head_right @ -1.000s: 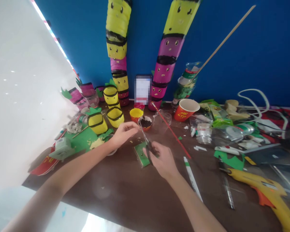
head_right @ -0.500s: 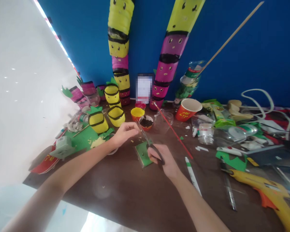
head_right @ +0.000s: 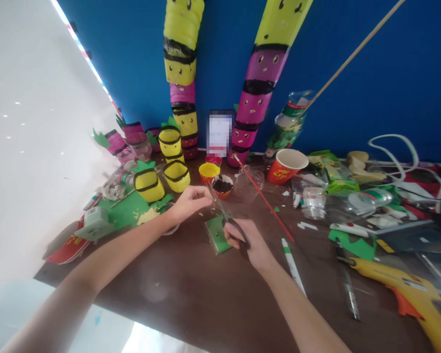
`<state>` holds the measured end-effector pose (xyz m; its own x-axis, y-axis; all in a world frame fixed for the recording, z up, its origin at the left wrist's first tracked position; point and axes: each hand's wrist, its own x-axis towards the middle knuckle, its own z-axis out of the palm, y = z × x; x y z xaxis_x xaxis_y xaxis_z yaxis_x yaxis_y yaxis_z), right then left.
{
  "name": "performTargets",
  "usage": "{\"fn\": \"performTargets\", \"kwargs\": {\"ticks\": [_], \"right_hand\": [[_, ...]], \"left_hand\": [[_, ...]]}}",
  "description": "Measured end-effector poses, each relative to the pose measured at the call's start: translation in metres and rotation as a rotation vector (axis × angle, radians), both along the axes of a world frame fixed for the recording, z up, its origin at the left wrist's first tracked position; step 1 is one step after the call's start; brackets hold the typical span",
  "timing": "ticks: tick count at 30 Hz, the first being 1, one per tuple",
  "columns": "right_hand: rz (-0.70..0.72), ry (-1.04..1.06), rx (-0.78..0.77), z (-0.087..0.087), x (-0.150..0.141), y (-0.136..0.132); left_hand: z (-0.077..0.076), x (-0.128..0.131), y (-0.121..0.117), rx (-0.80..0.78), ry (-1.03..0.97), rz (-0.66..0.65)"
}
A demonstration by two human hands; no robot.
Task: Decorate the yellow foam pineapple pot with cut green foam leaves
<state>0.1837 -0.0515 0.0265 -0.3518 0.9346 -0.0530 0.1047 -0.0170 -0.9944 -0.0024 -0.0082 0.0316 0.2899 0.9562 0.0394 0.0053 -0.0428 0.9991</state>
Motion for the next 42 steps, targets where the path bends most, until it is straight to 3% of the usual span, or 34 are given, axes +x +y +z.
{"fn": "performTargets", "kwargs": {"ticks": [5, 13, 22, 38, 42], "right_hand": [[0.091, -0.066, -0.013, 0.003, 0.001, 0.006], [0.066, -0.032, -0.047, -0.004, 0.002, 0.006], [0.124, -0.031, -0.062, 0.003, 0.000, 0.007], [0.094, -0.057, -0.074, 0.007, -0.003, 0.007], [0.006, -0.067, -0.065, 0.006, -0.003, 0.007]], "left_hand": [[0.000, -0.001, 0.001, -0.022, 0.008, 0.002], [-0.001, 0.000, 0.002, 0.008, 0.010, 0.013], [-0.002, -0.001, 0.002, 0.013, -0.009, 0.014], [-0.003, -0.002, 0.004, 0.043, -0.001, 0.041], [-0.003, -0.001, 0.004, 0.033, -0.001, 0.050]]}}
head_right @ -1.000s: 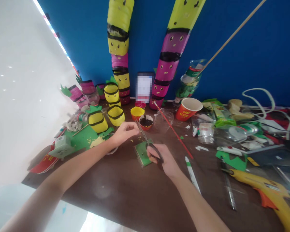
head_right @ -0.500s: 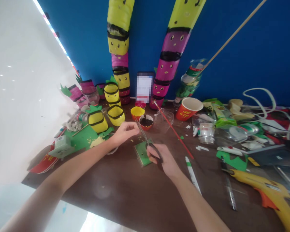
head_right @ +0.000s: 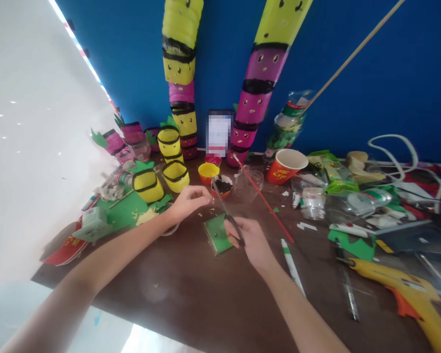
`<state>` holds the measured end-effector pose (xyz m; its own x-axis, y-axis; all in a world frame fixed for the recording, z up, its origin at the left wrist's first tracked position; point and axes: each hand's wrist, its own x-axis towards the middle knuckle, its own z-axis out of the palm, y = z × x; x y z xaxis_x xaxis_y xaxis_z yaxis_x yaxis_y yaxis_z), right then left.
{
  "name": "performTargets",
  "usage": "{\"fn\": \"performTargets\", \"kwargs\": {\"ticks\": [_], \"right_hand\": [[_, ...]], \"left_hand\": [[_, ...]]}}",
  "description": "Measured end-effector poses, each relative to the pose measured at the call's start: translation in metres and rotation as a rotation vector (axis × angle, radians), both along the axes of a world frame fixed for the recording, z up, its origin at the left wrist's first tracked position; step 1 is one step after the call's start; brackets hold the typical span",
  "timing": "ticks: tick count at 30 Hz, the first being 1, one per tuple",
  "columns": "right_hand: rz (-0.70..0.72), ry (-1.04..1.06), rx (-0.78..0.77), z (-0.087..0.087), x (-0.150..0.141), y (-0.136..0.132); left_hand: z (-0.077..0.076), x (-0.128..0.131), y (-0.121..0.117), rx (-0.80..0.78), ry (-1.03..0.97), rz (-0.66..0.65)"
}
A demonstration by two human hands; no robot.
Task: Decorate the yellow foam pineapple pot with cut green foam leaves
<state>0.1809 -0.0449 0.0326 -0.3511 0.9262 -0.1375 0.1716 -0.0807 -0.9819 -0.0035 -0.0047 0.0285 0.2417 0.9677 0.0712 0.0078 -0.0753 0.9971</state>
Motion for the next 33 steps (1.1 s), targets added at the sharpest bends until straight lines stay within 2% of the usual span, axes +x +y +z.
{"fn": "performTargets", "kwargs": {"ticks": [5, 11, 15, 22, 25, 30, 33], "right_hand": [[-0.163, -0.013, 0.068, -0.002, -0.002, 0.000], [-0.256, 0.037, 0.093, -0.011, -0.002, 0.001], [-0.327, 0.071, 0.148, -0.011, -0.003, 0.000], [-0.348, 0.020, 0.204, -0.010, -0.002, -0.003], [-0.388, -0.013, 0.247, -0.012, -0.002, -0.004], [-0.399, 0.013, 0.288, -0.014, -0.002, -0.003], [-0.363, 0.033, 0.294, -0.017, -0.001, -0.001]], "left_hand": [[-0.003, 0.001, -0.002, -0.027, 0.010, -0.018], [-0.006, 0.003, -0.004, 0.019, 0.049, -0.002], [-0.008, 0.006, -0.005, -0.030, 0.050, -0.031], [-0.017, 0.006, -0.003, 0.019, 0.098, -0.116], [-0.018, 0.003, -0.001, 0.122, 0.257, -0.243], [-0.008, 0.002, -0.005, 0.539, 0.809, -0.473], [0.000, 0.003, -0.010, 0.695, 1.001, -0.526]]}}
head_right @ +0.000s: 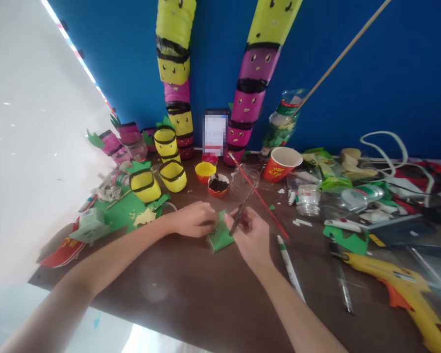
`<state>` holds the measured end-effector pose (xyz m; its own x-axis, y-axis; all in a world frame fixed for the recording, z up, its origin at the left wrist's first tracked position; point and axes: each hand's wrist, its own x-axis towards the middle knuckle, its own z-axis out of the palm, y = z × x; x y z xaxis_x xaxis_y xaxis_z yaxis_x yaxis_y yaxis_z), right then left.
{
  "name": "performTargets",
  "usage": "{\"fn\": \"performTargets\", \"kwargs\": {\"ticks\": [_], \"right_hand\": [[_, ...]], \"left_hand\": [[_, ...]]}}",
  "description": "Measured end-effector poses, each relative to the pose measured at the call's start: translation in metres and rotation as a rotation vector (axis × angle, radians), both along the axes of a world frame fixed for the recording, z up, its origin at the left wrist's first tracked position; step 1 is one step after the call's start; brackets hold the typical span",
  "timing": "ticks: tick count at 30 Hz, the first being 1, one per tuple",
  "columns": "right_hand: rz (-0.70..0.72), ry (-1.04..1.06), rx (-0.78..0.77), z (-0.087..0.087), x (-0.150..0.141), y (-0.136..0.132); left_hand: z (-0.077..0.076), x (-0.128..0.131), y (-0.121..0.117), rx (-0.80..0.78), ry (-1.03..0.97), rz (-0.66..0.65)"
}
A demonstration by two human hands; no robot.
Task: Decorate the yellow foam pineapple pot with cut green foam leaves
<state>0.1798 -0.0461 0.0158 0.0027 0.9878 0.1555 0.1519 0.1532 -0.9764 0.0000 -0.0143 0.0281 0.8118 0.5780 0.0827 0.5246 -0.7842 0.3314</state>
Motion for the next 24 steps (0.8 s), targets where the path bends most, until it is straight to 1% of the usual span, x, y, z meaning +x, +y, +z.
{"fn": "performTargets", "kwargs": {"ticks": [4, 8, 12, 20, 24], "right_hand": [[0.036, -0.009, 0.006, -0.001, 0.001, 0.001], [0.042, 0.001, -0.017, 0.004, 0.000, 0.000], [0.035, -0.008, -0.017, 0.006, 0.000, -0.001], [0.049, -0.076, 0.018, -0.004, 0.004, 0.002], [0.064, -0.167, 0.070, -0.002, 0.004, 0.002]], "left_hand": [[0.003, 0.001, -0.003, 0.106, 0.090, -0.004], [0.001, -0.001, -0.001, 0.097, 0.112, 0.020], [-0.003, -0.004, 0.003, 0.071, 0.073, 0.034], [-0.007, -0.005, 0.006, 0.058, -0.007, 0.022], [-0.009, -0.006, 0.005, 0.102, -0.037, 0.092]]}}
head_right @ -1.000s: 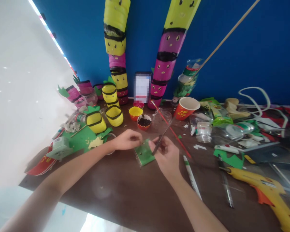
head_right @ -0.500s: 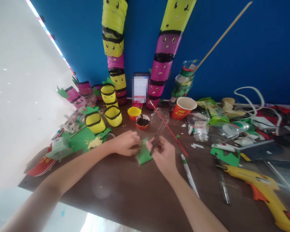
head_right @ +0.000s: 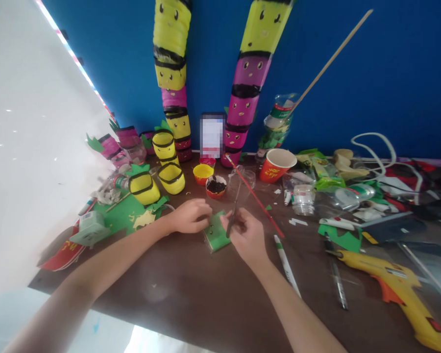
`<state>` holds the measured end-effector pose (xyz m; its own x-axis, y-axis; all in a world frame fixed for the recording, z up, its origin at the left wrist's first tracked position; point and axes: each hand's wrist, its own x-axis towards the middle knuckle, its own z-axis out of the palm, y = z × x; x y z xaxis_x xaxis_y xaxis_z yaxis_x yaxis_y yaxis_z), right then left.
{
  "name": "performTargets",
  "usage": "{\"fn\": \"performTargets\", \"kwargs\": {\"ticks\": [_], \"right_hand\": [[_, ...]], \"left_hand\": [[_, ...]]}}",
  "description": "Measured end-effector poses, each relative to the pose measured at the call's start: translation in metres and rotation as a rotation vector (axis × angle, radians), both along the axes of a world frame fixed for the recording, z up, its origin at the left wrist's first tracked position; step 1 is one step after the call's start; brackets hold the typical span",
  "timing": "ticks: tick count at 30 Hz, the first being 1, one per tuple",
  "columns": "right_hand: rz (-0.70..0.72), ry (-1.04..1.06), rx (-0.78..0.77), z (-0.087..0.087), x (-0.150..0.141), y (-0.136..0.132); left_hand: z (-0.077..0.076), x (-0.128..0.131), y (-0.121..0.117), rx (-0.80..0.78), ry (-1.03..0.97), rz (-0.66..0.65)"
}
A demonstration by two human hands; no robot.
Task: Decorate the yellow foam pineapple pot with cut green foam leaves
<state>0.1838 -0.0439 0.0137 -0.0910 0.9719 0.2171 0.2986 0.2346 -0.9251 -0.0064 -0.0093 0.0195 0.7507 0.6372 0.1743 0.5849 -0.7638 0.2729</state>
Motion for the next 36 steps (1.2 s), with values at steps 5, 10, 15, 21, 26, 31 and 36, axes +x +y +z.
{"fn": "performTargets", "kwargs": {"ticks": [5, 10, 15, 21, 26, 31, 36], "right_hand": [[0.003, -0.373, 0.208, 0.001, 0.002, -0.001], [0.014, -0.474, 0.277, 0.004, 0.004, 0.002], [0.026, -0.516, 0.201, 0.019, 0.002, 0.005], [0.079, -0.667, 0.092, 0.035, 0.009, -0.012], [0.017, -0.700, -0.001, 0.036, 0.028, -0.039], [0.005, -0.683, -0.147, 0.023, 0.052, -0.072], [-0.059, -0.613, -0.074, -0.002, 0.073, -0.101]], "left_hand": [[-0.008, -0.001, -0.004, 0.106, -0.028, 0.099], [-0.019, -0.002, -0.006, 0.191, -0.108, 0.129], [-0.023, -0.007, -0.010, 0.315, -0.197, 0.134], [-0.019, -0.003, -0.007, 0.372, -0.062, -0.152], [0.000, -0.008, -0.029, 0.349, -0.069, -0.262], [0.010, -0.047, -0.068, 0.472, -0.572, 0.520], [0.001, -0.093, -0.063, 0.323, -0.970, 0.966]]}}
